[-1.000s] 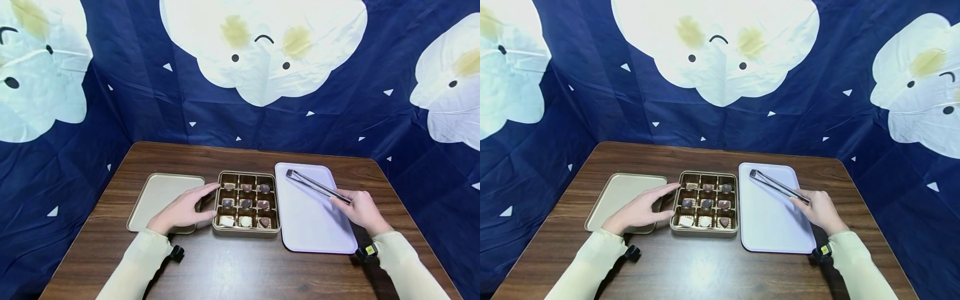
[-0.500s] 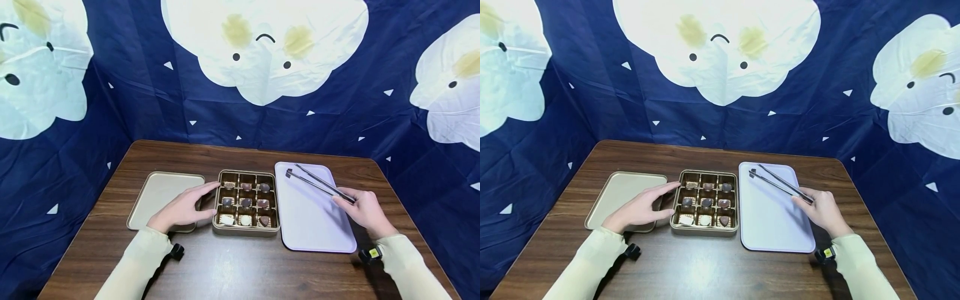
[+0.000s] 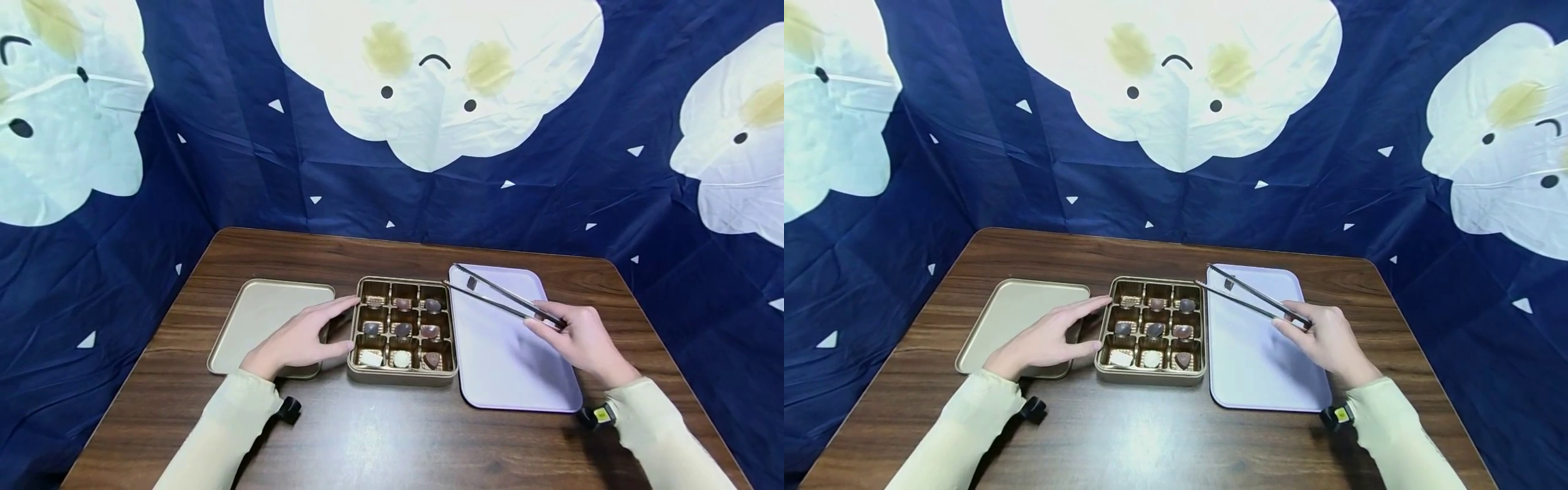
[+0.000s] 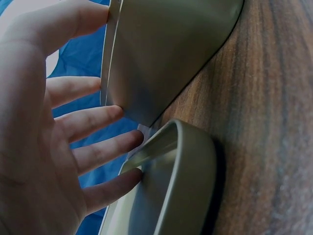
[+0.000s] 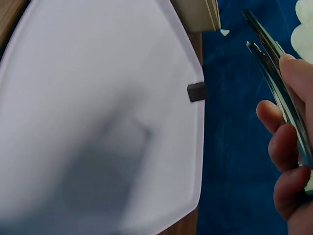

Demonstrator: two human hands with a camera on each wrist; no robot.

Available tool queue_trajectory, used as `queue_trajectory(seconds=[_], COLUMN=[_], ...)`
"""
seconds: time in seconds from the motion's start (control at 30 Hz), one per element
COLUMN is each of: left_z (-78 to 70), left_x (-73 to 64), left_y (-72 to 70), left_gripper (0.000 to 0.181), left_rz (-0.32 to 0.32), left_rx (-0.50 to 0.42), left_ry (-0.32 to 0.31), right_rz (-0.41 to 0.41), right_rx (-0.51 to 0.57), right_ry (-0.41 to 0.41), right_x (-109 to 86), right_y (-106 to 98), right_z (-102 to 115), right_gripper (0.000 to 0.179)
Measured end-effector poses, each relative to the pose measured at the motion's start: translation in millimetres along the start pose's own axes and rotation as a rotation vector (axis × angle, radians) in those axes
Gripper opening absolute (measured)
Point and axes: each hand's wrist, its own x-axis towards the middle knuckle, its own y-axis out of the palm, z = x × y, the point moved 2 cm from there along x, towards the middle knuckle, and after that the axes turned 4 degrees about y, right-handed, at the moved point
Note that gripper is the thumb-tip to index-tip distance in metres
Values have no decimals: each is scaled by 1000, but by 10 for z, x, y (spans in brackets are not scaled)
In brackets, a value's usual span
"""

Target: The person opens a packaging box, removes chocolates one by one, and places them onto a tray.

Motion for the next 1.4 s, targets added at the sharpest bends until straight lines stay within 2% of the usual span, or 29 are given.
queue_trajectory(seconds=[0.23,0.67,0.83,1.1,1.4], left_z=[2,16,20,19,21], left_x=[-2,0,0,-7,4], left_y=[1,-4,6,8,4], left_gripper=[84,85,85,85,85], left_rz=[11,12,7,8,10], left_rx=[-7,1,0,-15,-13], left_ry=[-16,-26,-8,-17,-15], right_rz=[29,141,188,239,292], right_rx=[-33,54,17,-60,-118], right_ry=[-52,-153,-179,-227,-224], right_x=[77,337,442,554,678], right_y=[78,213,239,257,243], right_z=[132,368,435,519,601], right_gripper=[35,29,26,24,29])
